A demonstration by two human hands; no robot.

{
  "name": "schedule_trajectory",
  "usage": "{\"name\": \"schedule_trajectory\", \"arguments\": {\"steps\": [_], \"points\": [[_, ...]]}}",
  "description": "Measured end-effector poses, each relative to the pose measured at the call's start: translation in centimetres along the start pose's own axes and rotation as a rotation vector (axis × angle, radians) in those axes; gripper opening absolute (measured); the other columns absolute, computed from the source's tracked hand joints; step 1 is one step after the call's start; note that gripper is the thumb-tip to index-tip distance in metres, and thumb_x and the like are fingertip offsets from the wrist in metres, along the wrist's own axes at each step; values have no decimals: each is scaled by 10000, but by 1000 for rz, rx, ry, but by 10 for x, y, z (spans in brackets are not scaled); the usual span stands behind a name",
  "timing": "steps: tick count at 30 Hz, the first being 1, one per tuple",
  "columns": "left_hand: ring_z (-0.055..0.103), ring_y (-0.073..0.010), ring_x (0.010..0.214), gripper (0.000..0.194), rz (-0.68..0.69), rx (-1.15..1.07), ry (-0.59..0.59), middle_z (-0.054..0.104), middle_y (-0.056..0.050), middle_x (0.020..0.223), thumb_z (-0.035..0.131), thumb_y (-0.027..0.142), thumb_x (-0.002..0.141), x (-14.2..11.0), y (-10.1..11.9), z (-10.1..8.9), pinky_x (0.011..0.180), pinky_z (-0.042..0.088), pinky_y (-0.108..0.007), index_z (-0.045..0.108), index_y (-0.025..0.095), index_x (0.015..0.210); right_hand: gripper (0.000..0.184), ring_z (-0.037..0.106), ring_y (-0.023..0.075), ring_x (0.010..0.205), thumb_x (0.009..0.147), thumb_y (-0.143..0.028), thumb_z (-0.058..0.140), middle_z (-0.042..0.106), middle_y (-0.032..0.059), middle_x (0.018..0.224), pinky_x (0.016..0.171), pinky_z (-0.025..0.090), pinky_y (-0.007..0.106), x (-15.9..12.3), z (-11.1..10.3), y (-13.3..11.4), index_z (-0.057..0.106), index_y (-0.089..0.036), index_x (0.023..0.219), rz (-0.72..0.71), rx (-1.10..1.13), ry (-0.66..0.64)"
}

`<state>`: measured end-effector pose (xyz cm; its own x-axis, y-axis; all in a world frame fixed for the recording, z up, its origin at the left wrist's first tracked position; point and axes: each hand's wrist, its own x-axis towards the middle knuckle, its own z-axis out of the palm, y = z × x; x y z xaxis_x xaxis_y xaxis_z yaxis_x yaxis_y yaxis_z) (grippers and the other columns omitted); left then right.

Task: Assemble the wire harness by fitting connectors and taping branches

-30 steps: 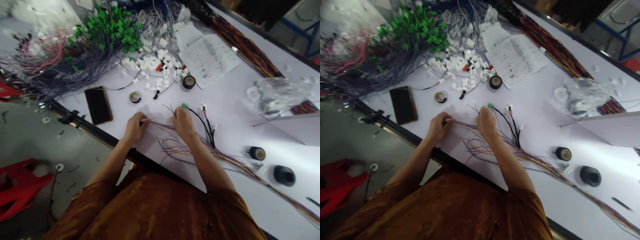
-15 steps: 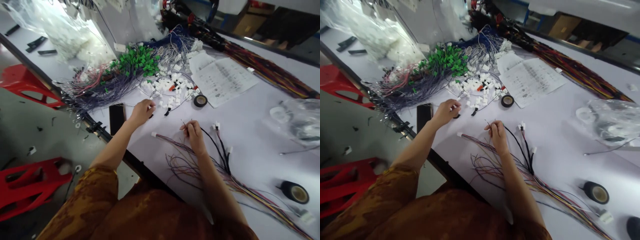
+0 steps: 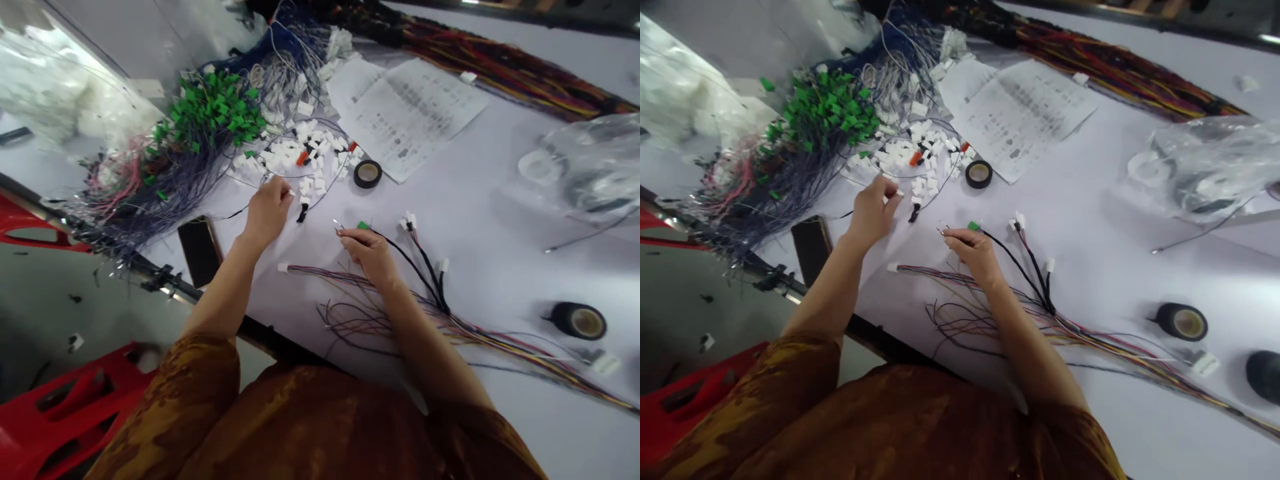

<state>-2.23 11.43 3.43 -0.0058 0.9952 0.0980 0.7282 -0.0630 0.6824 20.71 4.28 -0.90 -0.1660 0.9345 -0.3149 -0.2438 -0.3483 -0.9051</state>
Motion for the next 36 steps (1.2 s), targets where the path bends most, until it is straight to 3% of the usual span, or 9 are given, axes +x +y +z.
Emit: {"name": "schedule_trajectory", "arguments": {"steps": [2,6,10,16,21,28,31,36], "points": [[580,-170,757,81,-6,-243,-72,613,-33,800,637,194,866,-19,9,2,763,459,-300,647,181,946,203,362,80,550,732,-361,749,523,-40,631,490,291,241,-1,5,-1,775,-225,880,-37,-51,36],[582,-140,657,167,-110,-693,-345,616,-21,702,644,312,875,-52,15,20,636,478,-270,691,169,948,101,472,110,655,758,-316,733,610,-11,712,622,386,269,-3,11,-3,772,-230,796,-212,-149,57],[582,-124,636,205,-214,-887,-394,607,-9,698,698,371,838,-61,15,34,625,496,-267,678,185,920,100,503,134,706,787,-327,720,608,-7,712,692,407,290,-4,11,-1,756,-235,769,-262,-229,63],[542,-97,565,254,-318,-914,-446,564,9,646,737,399,803,-61,18,38,571,475,-243,624,172,813,128,446,105,658,766,-298,713,570,-23,692,644,374,261,-4,7,-8,674,-196,699,-165,-185,-30],[546,-75,546,292,-314,-976,-480,579,15,646,762,420,796,-63,14,42,547,470,-204,638,156,806,146,420,90,630,742,-295,721,531,-38,648,600,339,244,-2,2,-10,647,-175,708,-77,-161,-132],[556,-78,542,278,-268,-910,-497,595,12,639,750,414,806,-62,8,42,538,480,-198,654,153,803,155,371,75,577,749,-284,719,484,-55,610,564,309,250,2,-2,-10,631,-164,708,-75,-213,-170],[559,-80,539,223,-191,-823,-476,608,10,639,710,371,841,-64,8,42,539,477,-202,660,158,800,125,392,81,582,767,-245,698,494,-47,618,570,327,256,0,1,-7,626,-166,702,-139,-287,-137],[579,-90,574,118,-66,-620,-333,626,17,627,691,272,856,-69,12,45,587,491,-212,668,171,800,97,459,100,654,807,-176,657,537,-19,706,634,376,264,-6,10,3,627,-182,715,-422,-520,47]]}}
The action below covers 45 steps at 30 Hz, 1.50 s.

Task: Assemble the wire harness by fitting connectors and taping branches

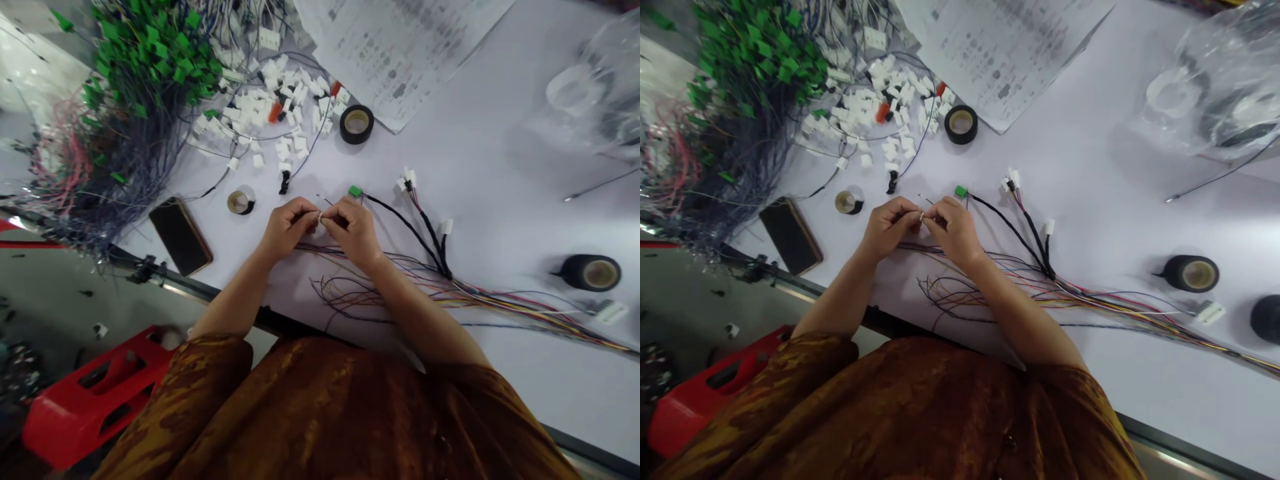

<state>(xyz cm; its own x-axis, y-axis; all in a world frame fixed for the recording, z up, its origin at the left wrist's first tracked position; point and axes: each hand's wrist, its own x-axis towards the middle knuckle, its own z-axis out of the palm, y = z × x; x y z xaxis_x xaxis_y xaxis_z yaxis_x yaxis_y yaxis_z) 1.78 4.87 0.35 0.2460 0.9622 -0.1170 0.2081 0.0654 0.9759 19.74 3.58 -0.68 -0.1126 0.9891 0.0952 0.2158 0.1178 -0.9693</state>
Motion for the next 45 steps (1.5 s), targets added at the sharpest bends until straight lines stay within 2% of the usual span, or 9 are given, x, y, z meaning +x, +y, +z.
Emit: {"name": "schedule_trajectory", "arguments": {"steps": [3,8,15,21,31,36,39,43,45], "points": [[592,-95,566,136,-14,-106,32,635,13,634,685,291,860,0,0,2,579,502,-220,659,172,800,102,483,109,671,828,-185,657,543,-16,710,643,383,268,-1,2,3,622,-189,733,-46,-34,17],[595,-98,584,164,-8,-140,-13,644,1,646,712,313,854,0,-1,4,603,505,-227,670,164,802,159,476,106,664,838,-141,619,526,-22,697,642,372,270,0,0,6,583,-193,692,-127,27,-28],[554,-77,595,239,-114,-460,16,602,16,664,778,373,813,4,-4,4,584,474,-193,641,179,785,85,370,104,615,932,-267,530,417,-44,703,590,350,263,2,0,3,514,-225,860,6,267,95],[556,-78,604,250,-146,-551,-39,592,9,676,792,383,809,3,-6,4,592,471,-192,654,177,787,125,441,104,637,873,-287,623,545,-23,677,593,367,253,3,2,2,653,-199,790,64,171,47],[549,-74,578,305,-178,-493,-40,593,13,658,814,426,772,2,-1,4,569,469,-191,647,171,773,99,399,81,575,839,-239,646,508,-46,615,546,331,240,1,1,-1,642,-182,757,128,208,46],[549,-77,569,305,-190,-460,-30,593,12,648,808,438,772,2,-1,4,554,459,-193,653,175,772,111,390,83,558,830,-261,660,514,-45,607,520,310,246,1,0,-2,644,-184,752,165,226,-1],[546,-85,566,259,-141,-339,-14,600,6,650,765,408,815,2,-1,3,562,460,-211,655,177,778,127,393,89,570,839,-276,652,536,-37,628,532,317,253,0,2,-1,640,-186,750,163,185,-47],[554,-99,577,132,-31,-81,5,609,8,627,734,272,838,-1,2,1,583,455,-227,668,174,779,126,400,95,585,853,-251,628,529,-37,635,579,341,266,-1,4,1,607,-192,743,98,79,-33],[562,-103,586,106,-13,-74,7,609,9,632,713,249,850,-1,3,0,595,463,-233,669,176,786,109,427,102,607,860,-261,629,541,-33,665,608,363,270,-2,4,1,597,-197,778,58,41,-19]]}}
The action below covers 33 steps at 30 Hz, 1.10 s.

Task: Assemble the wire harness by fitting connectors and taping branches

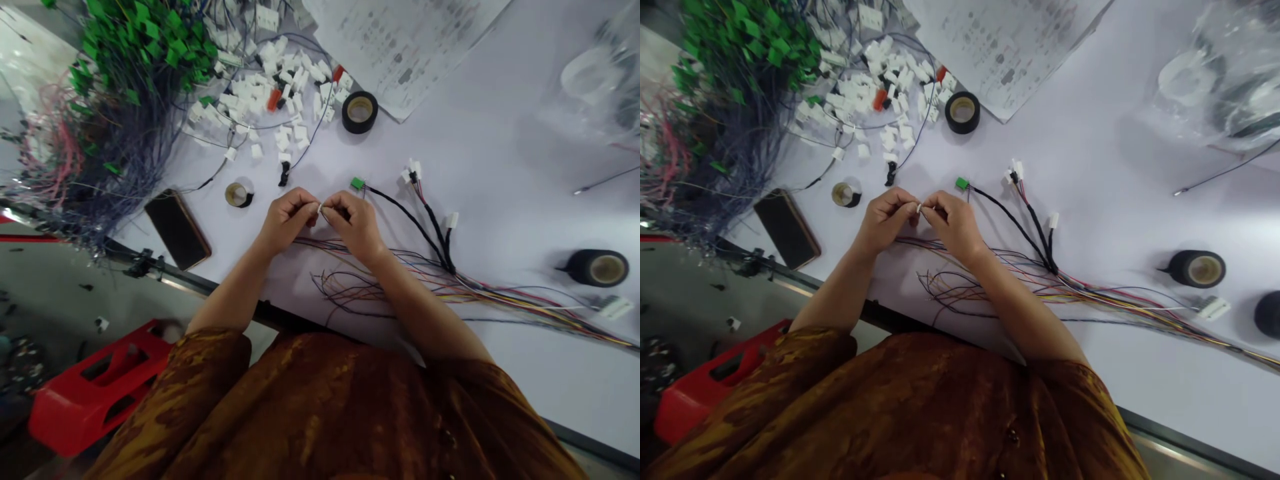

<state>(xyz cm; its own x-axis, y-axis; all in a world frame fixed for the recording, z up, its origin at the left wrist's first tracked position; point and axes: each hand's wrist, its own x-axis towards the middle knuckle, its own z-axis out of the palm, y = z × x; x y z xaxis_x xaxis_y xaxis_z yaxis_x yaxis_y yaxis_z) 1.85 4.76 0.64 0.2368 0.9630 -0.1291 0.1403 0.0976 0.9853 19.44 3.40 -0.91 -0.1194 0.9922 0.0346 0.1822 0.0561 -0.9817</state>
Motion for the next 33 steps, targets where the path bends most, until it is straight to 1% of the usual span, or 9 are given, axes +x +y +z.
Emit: {"name": "schedule_trajectory", "arguments": {"steps": [7,12,17,19,22,26,28,30,33], "points": [[578,-99,598,147,-47,-112,-22,615,4,645,735,291,841,0,-3,4,607,490,-225,664,172,795,187,482,120,667,903,-239,588,549,-21,692,678,397,290,-1,-2,3,542,-206,725,-102,-31,0],[552,-66,536,259,-346,-433,-43,604,12,644,788,381,787,2,1,10,514,476,-173,671,152,820,184,523,122,744,956,-246,547,578,-9,775,743,427,281,0,8,10,549,-214,775,-237,-124,58],[588,-53,585,157,-453,-592,114,640,8,701,812,254,761,-5,4,10,523,513,-125,718,169,853,214,577,136,865,1018,-306,469,629,12,890,813,473,270,-11,1,-14,607,-230,873,-255,-454,-77],[594,-45,626,27,-390,-648,141,676,7,765,730,227,851,-10,4,10,536,522,-100,722,205,838,211,596,162,950,1019,-313,457,663,31,964,882,487,304,-27,-26,-21,641,-239,950,-297,-562,-36],[596,-34,655,320,-365,-697,208,722,52,816,498,204,1002,-18,4,10,571,559,-63,726,265,787,200,608,189,1030,995,-252,462,688,67,1052,964,474,368,-71,-106,-15,656,-232,1036,-264,-614,280],[613,-7,646,500,-408,-718,284,728,105,769,339,212,1060,-28,5,15,611,575,-20,723,294,750,216,565,263,1089,846,-217,599,633,135,1089,1010,417,483,-138,-247,11,645,-166,1051,346,-861,923],[632,-5,645,433,-401,-755,308,735,82,775,393,213,1051,-32,6,17,613,582,-26,727,258,779,235,556,293,1074,774,-286,702,618,153,1036,1005,401,511,-156,-295,24,642,-139,947,682,-880,948],[664,-16,663,325,-378,-789,338,745,33,793,482,189,1021,-36,8,18,638,594,-48,727,198,807,225,573,262,958,748,-332,733,603,94,899,946,422,486,-161,-315,33,610,-170,845,729,-844,872],[700,-38,682,162,-307,-802,353,747,-19,806,618,156,949,-41,12,17,684,602,-80,717,134,822,236,548,211,785,710,-320,768,549,18,735,819,432,432,-154,-310,40,556,-233,767,631,-736,910]]}}
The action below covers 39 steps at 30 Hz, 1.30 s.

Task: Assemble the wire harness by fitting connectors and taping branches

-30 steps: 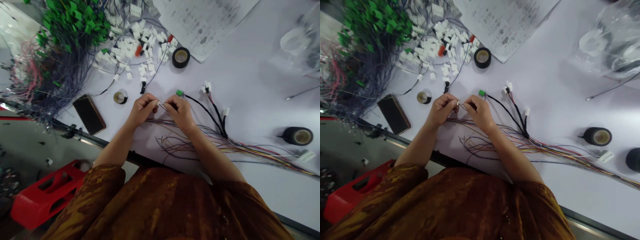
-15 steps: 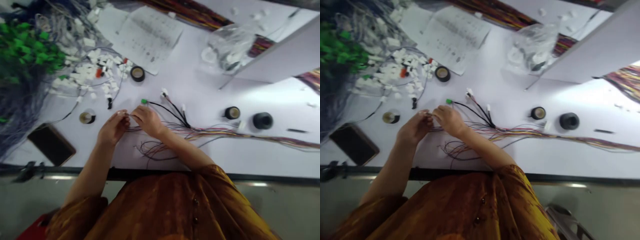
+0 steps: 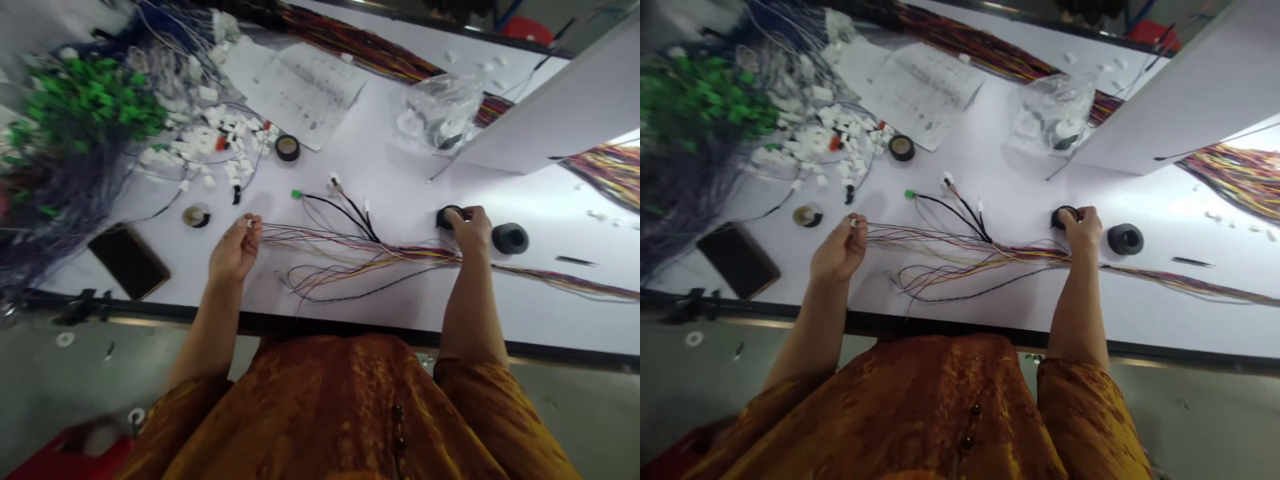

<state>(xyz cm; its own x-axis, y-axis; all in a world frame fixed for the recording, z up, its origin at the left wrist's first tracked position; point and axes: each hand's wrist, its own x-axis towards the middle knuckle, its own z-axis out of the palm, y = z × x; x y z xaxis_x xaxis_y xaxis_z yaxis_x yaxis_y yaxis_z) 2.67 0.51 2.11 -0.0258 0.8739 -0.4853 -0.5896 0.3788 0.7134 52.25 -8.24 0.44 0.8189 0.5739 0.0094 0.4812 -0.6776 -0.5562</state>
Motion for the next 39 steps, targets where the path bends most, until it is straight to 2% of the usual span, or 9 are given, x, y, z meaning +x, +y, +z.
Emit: {"name": "schedule_trajectory", "arguments": {"steps": [8,13,17,23,28,31,34,37,39], "points": [[733,-86,688,224,224,242,-110,763,-29,849,809,345,789,-15,1,-7,624,589,-135,708,164,871,124,476,118,616,825,-281,636,542,-18,674,643,414,314,-67,25,-87,534,-221,788,-146,266,-30],[675,-60,605,292,363,384,-120,751,-37,825,801,404,770,-13,3,-8,524,496,-131,699,151,872,334,365,52,441,869,-471,622,535,-60,675,400,281,222,-167,61,-194,523,-241,1090,-294,836,-773],[654,-61,598,290,375,412,-128,756,-53,868,782,418,780,-13,5,-8,496,448,-142,691,158,868,383,344,36,416,866,-534,615,513,-66,674,363,252,221,-209,90,-241,541,-235,1092,-293,985,-984],[582,-29,496,287,424,462,-140,753,-73,1093,754,454,807,-14,6,-5,354,281,-164,684,179,854,249,412,60,425,885,-377,601,524,-58,646,383,319,220,-221,102,-253,573,-211,1069,-327,839,-914],[341,12,319,323,400,403,-152,718,3,749,769,472,796,-7,8,-2,304,189,-178,656,173,835,306,616,159,789,896,-304,604,643,67,979,685,531,298,-252,81,-222,576,-197,1182,-806,620,-710],[502,-18,399,342,274,348,-171,718,-9,790,753,489,809,-12,12,1,360,350,-144,636,171,854,284,602,192,875,896,-317,612,612,93,1039,774,538,347,-266,75,-206,596,-199,1155,-1016,496,-687],[684,-97,612,302,333,398,-215,734,-19,821,743,462,831,-28,14,6,604,576,-212,641,181,875,284,544,123,679,880,-402,632,589,55,954,608,505,271,-257,86,-219,554,-202,1065,-706,655,-709],[721,-135,724,270,525,565,-260,740,-19,823,748,437,834,-40,11,10,734,608,-266,652,186,857,292,390,62,477,849,-357,646,524,-28,740,395,311,190,-236,104,-243,498,-204,1048,-167,778,-983],[719,-134,694,298,580,601,-207,738,-18,810,735,464,837,-39,7,9,679,598,-247,632,185,851,200,302,53,439,874,-276,556,465,-54,674,369,224,179,-230,109,-245,501,-202,1051,6,855,-1087]]}}
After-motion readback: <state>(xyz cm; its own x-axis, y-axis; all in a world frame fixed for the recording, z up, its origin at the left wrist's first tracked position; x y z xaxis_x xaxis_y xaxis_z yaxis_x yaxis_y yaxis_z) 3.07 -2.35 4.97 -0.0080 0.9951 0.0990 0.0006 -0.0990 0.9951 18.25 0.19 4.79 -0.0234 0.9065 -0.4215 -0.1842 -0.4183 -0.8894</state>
